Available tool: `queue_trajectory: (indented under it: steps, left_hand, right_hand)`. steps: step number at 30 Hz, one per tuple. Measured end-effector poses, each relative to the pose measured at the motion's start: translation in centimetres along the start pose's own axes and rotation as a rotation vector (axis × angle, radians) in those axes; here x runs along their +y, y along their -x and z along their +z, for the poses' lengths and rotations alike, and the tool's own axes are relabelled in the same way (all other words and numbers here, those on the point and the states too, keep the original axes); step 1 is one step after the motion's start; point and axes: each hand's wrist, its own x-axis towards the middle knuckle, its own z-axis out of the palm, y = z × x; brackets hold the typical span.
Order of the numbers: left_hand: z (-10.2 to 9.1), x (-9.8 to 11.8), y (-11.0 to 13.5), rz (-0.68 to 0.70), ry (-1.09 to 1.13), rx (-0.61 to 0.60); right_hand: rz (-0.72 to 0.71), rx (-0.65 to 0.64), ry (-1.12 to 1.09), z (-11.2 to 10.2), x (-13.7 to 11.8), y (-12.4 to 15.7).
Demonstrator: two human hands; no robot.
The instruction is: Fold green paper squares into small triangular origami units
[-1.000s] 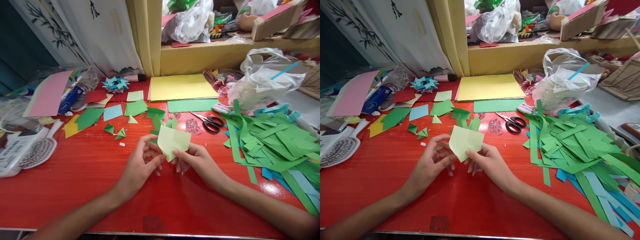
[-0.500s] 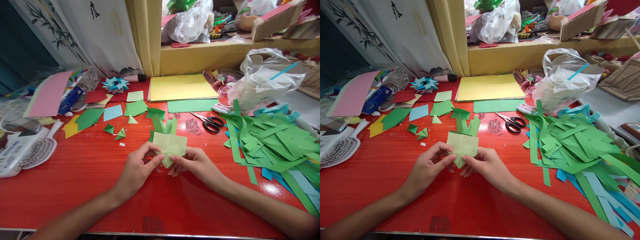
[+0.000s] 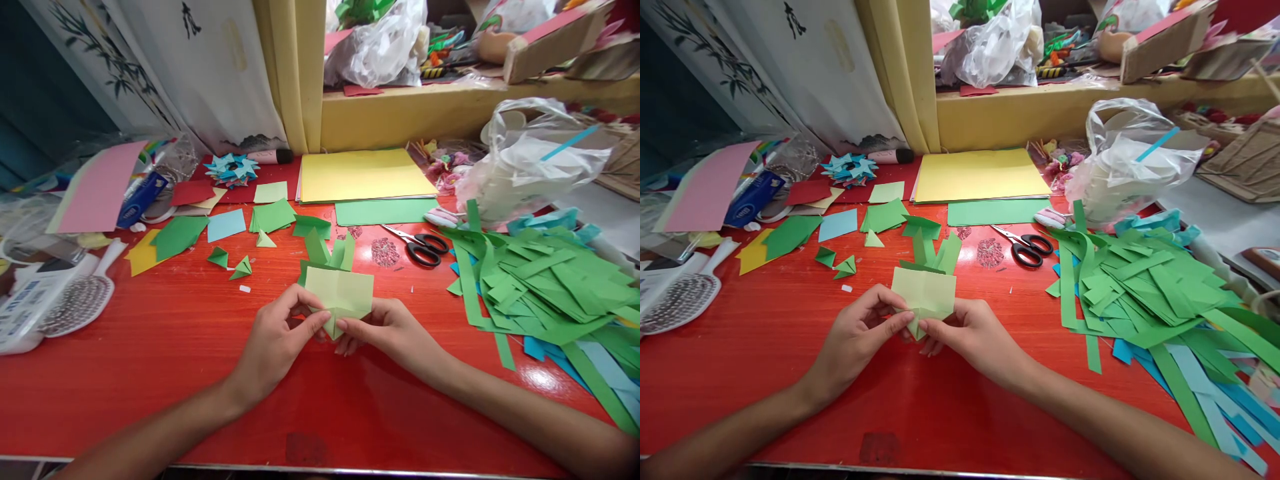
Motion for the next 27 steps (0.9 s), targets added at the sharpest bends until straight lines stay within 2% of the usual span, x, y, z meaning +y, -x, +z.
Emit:
queue_trajectory:
  steps: [9, 14, 21, 27]
  left_hand:
    - [0.04, 0.07, 0.06, 0.036, -0.047, -0.013]
    - [-0.05, 0.02, -0.08, 0.063, -0.074, 0.050]
    - [0.00, -0.02, 0.01, 0.061, -0.019, 0.071]
    - [-0.07, 0.12, -0.08, 0.070, -0.109, 0.047]
  right_hand:
    - [0.011, 0.019, 0.042, 0.50, 0.05, 0.02]
    - [0.069, 0.033, 0.036, 0.33, 0.04, -0.09]
    - [0.021, 0.019, -0.019, 0.53, -0.06, -0.18]
    - [0.064, 0.038, -0.030, 0.26, -0.21, -0.48]
